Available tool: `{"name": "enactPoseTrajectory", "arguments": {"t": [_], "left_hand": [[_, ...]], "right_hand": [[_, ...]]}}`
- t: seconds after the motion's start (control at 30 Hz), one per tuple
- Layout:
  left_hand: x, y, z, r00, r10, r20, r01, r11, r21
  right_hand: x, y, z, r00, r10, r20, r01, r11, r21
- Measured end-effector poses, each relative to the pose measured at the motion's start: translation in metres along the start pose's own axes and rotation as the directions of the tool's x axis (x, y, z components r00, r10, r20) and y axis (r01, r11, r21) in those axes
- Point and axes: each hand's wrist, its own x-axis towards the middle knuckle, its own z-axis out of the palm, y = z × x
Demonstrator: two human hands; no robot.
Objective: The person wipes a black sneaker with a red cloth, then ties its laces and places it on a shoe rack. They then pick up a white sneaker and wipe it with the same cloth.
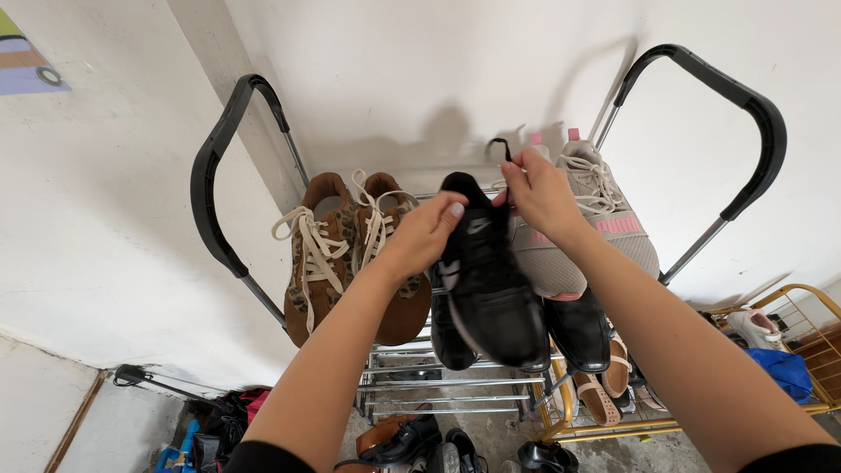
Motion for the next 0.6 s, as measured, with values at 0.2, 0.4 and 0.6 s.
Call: {"name": "enactPoseTrajectory", "arguments": {"t": [0.2,0.4,0.6], "left_hand": [[-0.022,0.041,-0.021,0.921,-0.39,0.018,0.362,0.87,0.334],[-0.03,0.03,-0.007,0.853,-0.451,0.261,0.4,0.888,0.226],[-0.018,0.015,-0.013,0.704,-0.621,0.345,0.696,0.507,-0.509]], "right_hand": [[-0.004,0.019,-0.002,0.995,-0.044,0.088,0.026,0.982,0.189],[-0.028,0.003,0.003,0.726,-0.649,0.23,0.683,0.72,-0.122],[-0.027,0.015,0.016,0.863,-0.406,0.3,0.457,0.881,-0.122]]}}
